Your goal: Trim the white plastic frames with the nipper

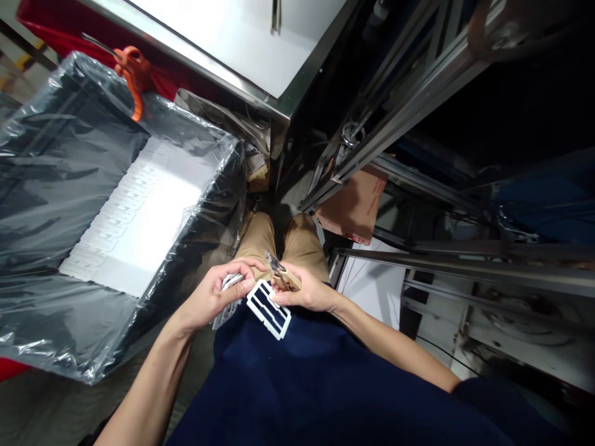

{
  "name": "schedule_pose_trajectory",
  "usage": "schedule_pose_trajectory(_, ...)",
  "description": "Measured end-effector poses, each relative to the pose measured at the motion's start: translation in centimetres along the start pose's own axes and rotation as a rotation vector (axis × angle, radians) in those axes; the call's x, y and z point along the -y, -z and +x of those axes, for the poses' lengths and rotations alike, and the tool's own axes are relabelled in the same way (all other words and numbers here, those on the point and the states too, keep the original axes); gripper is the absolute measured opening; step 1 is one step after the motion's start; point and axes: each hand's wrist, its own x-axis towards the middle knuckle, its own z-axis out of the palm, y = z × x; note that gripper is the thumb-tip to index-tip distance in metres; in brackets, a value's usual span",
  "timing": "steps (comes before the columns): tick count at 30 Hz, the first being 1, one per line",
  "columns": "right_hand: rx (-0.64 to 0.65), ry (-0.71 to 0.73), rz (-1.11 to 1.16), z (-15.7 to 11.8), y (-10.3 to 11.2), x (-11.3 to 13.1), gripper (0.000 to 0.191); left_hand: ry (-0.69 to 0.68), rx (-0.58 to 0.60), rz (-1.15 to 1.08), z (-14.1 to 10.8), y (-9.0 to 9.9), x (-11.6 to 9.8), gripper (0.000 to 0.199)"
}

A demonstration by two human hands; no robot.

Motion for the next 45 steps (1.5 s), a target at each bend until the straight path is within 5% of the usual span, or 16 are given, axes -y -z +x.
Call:
schedule_pose_trajectory(7,0.070,-0.005,-0.047,-0.6,0.1,-0.2,0.032,-0.109,0.029,0.059,-1.1,-1.1,-0.8,0.012)
schedule_pose_trajectory(15,0.061,0.038,-1.070,-3.1,2.1,7.3,0.027,-0.077,0.093,0.236,-1.2,-0.9,-2.5,0.018)
schedule_pose_trajectory(20,0.142,0.016,-1.408,-3.6,1.9,9.7,0.040,-0.069,0.127,0.350,-0.8,-0.8,-3.0,0.023)
schedule_pose_trajectory(45,0.333,-0.010,-1.645,-3.1,1.0,13.3,0.019,-0.017,0.162,0.441,-0.6,-1.7,-4.8,0.025)
